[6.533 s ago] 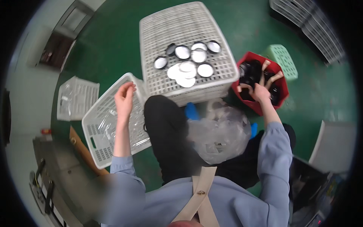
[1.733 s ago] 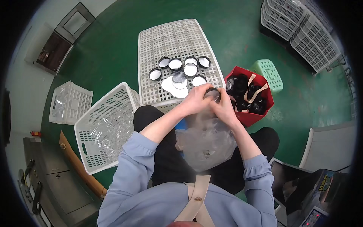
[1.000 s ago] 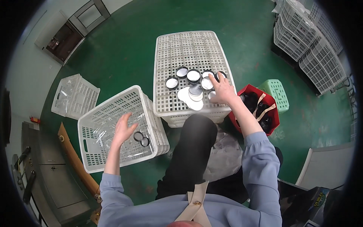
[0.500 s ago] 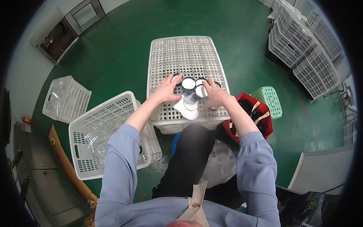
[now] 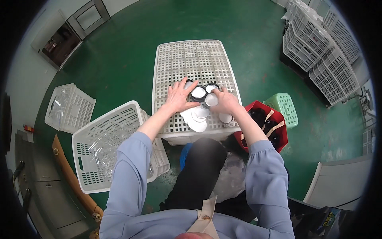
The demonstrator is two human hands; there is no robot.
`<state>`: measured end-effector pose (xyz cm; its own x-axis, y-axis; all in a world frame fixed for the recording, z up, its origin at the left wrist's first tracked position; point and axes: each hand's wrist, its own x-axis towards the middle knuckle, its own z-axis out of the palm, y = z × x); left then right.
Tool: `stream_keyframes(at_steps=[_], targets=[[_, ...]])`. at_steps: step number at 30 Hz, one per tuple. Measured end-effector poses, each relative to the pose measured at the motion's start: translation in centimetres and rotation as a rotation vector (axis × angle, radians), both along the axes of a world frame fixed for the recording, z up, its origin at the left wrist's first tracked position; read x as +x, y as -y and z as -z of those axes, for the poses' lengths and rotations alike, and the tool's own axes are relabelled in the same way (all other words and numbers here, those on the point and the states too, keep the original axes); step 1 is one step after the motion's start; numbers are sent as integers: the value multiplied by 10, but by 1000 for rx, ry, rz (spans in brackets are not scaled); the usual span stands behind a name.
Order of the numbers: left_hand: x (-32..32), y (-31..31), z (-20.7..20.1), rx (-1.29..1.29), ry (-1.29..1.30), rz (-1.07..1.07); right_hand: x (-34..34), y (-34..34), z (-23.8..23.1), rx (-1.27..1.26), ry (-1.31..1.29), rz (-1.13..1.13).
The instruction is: Insert white liners into black plastic bottle caps in a factory setting.
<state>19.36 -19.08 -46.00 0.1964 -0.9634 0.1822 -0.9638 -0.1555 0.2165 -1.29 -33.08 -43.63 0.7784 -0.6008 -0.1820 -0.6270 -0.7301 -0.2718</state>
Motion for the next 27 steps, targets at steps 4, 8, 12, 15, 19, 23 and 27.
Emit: stream_keyframes(at_steps=[4, 8, 12, 15, 19, 23, 27], targets=[[3, 8, 8, -131, -23, 39, 2, -1, -7, 61, 79, 26], [1, 16, 11, -113, -92, 53, 6, -4, 0, 6, 166, 84], [7, 20, 19, -225, -103, 124, 10, -6, -6, 60, 194, 99], [11, 23, 20, -326, -116, 156, 11, -4, -3, 24, 256, 80], [19, -5, -22, -448, -142, 168, 26, -23, -32, -19, 436, 3], [38, -88, -62, -571, -39, 90, 58, -77, -71, 60, 575, -208], [48, -218, -77, -486, 68, -134, 104, -160, -72, 153, 621, -453]])
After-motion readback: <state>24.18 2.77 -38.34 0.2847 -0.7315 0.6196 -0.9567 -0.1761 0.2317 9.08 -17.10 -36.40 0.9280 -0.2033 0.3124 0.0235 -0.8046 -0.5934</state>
